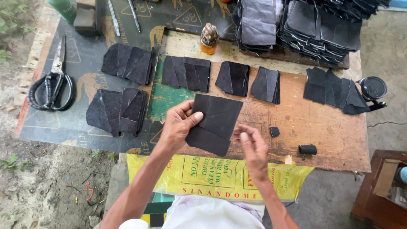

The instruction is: The person aligns and folds black leather pieces on a wooden workbench, repeatedly picking up, inspecting, and stacking them. The person handles the pieces by hand, occasionally moving a small jar aside, and continues to fold and align the leather parts throughout the clip.

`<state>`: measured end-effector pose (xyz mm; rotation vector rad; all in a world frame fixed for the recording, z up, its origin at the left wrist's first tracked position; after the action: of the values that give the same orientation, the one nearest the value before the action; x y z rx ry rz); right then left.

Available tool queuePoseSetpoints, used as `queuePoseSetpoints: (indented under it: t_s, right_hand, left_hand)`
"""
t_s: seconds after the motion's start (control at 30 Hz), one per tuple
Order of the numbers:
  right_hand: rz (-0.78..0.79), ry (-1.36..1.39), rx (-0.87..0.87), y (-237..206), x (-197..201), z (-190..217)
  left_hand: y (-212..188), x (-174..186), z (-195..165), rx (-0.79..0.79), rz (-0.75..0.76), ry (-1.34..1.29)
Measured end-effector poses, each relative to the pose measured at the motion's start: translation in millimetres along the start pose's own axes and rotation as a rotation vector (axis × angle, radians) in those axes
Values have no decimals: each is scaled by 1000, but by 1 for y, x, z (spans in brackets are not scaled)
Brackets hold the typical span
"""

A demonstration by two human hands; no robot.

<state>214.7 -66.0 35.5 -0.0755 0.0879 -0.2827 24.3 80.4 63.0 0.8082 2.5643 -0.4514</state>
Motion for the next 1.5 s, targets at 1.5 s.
queuePoseSetpoints:
  t_s: [1.5]
  right_hand:
    - [-205, 1299, -446, -29, 1, -15]
  left_hand:
    - [-10, -31, 56, -264, 502, 1595]
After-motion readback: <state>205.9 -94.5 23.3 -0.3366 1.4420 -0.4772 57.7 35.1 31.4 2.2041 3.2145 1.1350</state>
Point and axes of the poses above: each hand's wrist, its own y-axis towards the middle knuckle, its own x-axis out of the back of the hand, z = x × y, the point moved 3 cm from there along y, towards the middle knuckle, and after that the axes turned 8 degrees about z, right-handed, at the moved point
